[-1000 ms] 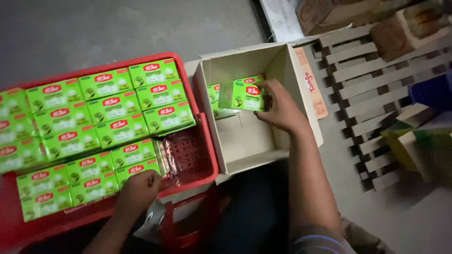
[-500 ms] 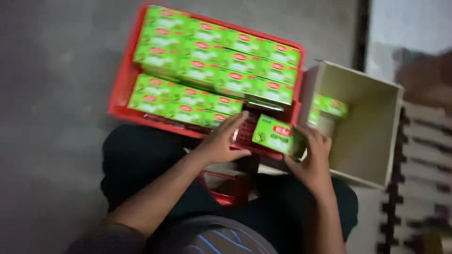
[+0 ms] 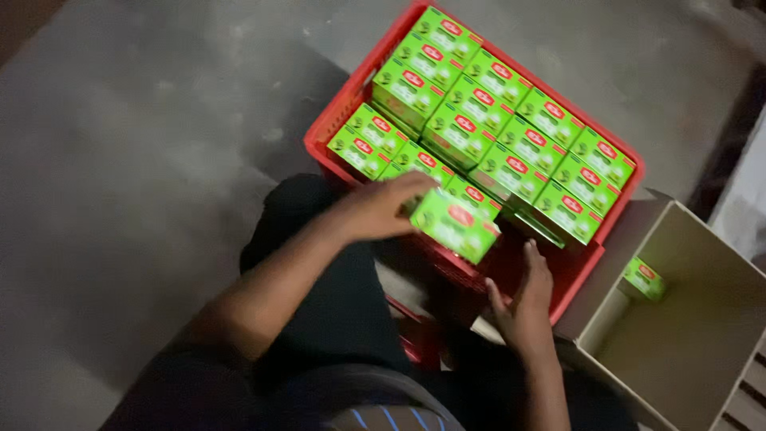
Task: The person transfers small green tea boxes from a cardboard carton into a red plastic basket. They pick up the boxes one by one and place them into the basket, arranging them in neat rows.
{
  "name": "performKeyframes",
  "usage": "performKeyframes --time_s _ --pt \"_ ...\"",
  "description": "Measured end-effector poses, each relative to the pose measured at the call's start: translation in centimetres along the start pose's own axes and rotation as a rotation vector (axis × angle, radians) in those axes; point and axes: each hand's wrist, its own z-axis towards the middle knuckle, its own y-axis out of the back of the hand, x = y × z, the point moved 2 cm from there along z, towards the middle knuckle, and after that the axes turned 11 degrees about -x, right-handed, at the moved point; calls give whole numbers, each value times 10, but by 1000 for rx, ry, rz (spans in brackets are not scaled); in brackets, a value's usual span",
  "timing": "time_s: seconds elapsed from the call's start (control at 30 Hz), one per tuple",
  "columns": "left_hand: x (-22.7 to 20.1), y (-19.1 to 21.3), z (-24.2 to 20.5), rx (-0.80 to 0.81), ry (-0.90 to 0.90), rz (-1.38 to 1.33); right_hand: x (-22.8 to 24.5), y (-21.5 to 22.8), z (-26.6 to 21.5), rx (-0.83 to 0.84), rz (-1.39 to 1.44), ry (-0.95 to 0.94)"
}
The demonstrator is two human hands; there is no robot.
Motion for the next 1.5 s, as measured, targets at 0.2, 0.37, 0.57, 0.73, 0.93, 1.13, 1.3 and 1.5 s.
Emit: performKeyframes --time_s 0.2,0.37,0.57,0.73,0.93,1.13,1.3,1.5 --pt "87 73 26 -205 244 139 -86 -22 -31 65 -517 -78" --pt "144 93 36 -291 113 227 -81 -27 -26 137 -489 22" --pt "164 84 43 -355 224 326 -74 -25 -27 194 -534 -139" --pt "134 74 41 -306 231 644 -76 -27 -29 201 -580 -131" --pt "124 50 36 -209 190 618 -71 -26 -28 224 -587 -180" --pt "144 62 39 -138 142 613 -78 -28 -32 234 -637 -179" --pt "142 60 39 -140 115 713 -84 -28 -32 259 -646 -149" --pt "146 56 36 -168 41 746 -71 -27 -28 272 -682 -196"
